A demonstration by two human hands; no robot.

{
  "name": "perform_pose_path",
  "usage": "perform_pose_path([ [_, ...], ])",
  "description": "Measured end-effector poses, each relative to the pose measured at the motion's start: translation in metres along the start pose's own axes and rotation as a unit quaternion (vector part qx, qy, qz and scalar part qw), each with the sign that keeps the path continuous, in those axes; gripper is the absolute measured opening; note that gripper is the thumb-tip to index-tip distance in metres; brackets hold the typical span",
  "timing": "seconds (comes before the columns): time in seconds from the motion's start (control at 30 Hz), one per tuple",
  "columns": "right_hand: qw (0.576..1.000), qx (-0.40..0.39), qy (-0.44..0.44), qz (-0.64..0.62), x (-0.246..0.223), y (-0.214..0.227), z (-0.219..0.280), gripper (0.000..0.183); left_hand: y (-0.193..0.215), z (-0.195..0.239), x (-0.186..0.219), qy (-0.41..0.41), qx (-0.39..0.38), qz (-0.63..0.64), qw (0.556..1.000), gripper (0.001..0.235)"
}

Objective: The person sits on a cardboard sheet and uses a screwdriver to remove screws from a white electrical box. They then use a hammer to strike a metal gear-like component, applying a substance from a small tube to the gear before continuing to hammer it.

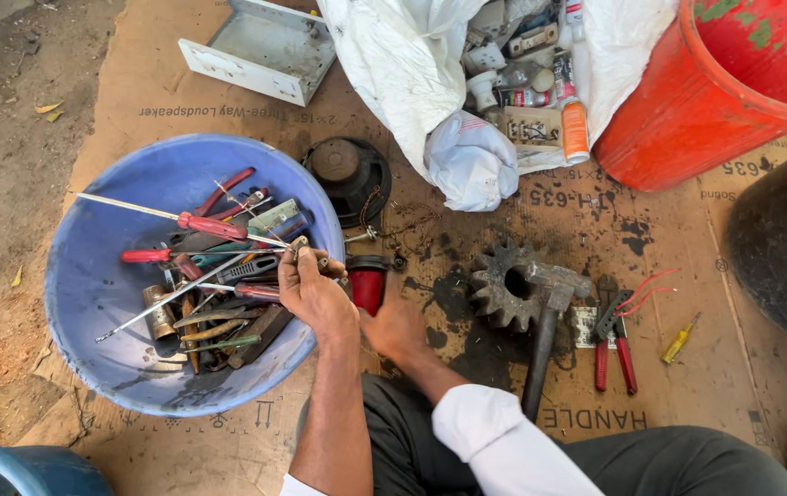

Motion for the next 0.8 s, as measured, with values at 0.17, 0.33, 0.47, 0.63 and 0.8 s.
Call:
perform_pose_path([
  [0.17, 0.986, 0.052, -0.013, -0.156, -0.02, -0.01, -0.003, 0.082, -0.003, 0.0, -0.002, 0.019, 0.001, -0.026, 0.999, 0.009],
  [0.33, 0.979, 0.1, -0.063, -0.168, -0.002, -0.024, 0.007, 0.063, -0.001, -0.002, -0.011, 0.022, -0.021, -0.006, 1.0, 0.013],
  [0.47, 0.978, 0.141, -0.081, -0.133, 0.011, -0.006, 0.006, 0.049, 0.002, -0.007, -0.016, 0.017, -0.017, -0.012, 1.0, 0.013],
  [0.63, 0.976, 0.185, -0.025, -0.113, 0.019, 0.034, -0.019, 0.083, -0.001, -0.008, -0.021, 0.02, -0.024, -0.014, 0.999, 0.014],
  [0.8, 0.975, 0.161, -0.043, -0.144, 0.039, 0.041, -0.05, 0.102, 0.0, -0.01, -0.023, 0.031, -0.014, -0.019, 0.999, 0.014],
])
Point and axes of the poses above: each hand's wrist, its own z-axis away from the middle knuckle, its own y-axis out of the back of the hand, x = y × z, the point moved 2 cm from there along -z, towards the middle knuckle, and after that the axes turned 10 degrees about y, right-handed, at the moved point
